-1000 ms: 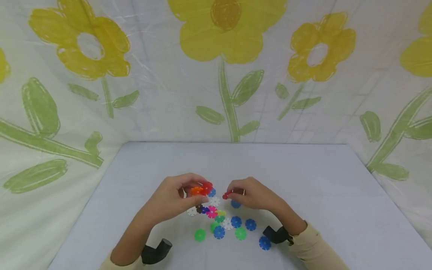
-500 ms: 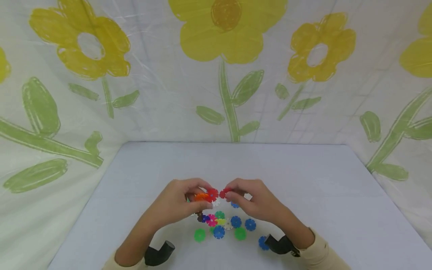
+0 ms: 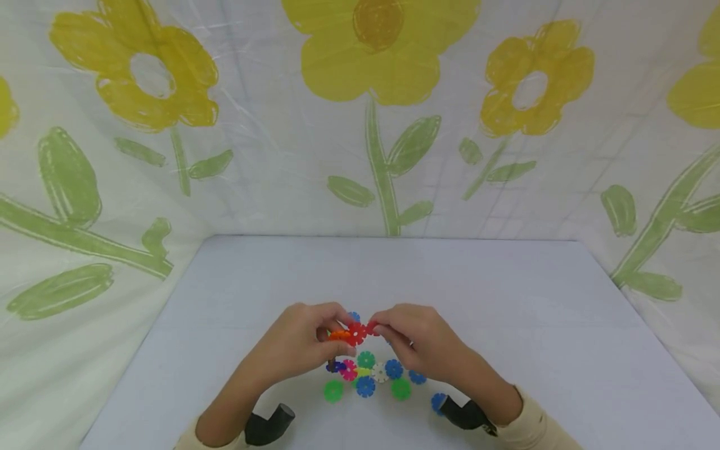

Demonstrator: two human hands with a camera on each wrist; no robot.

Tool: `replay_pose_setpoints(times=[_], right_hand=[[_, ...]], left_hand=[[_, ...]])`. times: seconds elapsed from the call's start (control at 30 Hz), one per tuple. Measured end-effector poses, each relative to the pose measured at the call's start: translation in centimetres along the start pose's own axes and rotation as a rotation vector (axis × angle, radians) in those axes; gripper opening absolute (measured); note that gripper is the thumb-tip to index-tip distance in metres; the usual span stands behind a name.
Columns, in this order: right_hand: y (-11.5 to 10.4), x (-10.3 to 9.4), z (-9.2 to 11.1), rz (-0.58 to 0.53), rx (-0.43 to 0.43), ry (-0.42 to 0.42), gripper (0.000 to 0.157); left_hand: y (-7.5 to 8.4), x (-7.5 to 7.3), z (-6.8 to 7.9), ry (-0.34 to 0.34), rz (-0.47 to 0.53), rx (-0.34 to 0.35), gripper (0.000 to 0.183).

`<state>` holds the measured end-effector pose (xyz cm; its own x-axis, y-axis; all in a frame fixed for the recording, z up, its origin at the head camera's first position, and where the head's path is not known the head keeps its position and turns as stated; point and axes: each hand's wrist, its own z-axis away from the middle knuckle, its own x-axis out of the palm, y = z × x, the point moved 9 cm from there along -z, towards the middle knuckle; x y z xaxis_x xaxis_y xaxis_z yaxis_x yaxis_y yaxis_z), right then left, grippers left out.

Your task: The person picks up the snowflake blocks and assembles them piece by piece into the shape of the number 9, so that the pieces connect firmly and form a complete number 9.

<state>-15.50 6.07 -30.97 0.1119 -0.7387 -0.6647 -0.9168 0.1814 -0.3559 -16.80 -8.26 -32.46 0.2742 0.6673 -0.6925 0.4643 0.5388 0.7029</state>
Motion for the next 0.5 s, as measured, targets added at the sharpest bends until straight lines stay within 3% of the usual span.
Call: replay_pose_setpoints(times=[0.1, 0.33, 0.5], right_hand=[[-0.13, 0.02, 0.03, 0.006, -0.01, 0.01, 0.016], [0.78, 0.26, 0.16, -0.166, 0.1, 0.011, 0.02], [0.29, 0.4, 0.1, -0.091, 0.075, 0.02, 0.016]], left_hand=[[0.02, 0.08, 0.05, -0.01, 0.017, -0.007, 0.027], [0.23, 0.22, 0.06, -0.021, 0.031, 0.004, 0.028], [0.42, 0.04, 0.06, -0.01, 0.039, 0.02, 0.027]])
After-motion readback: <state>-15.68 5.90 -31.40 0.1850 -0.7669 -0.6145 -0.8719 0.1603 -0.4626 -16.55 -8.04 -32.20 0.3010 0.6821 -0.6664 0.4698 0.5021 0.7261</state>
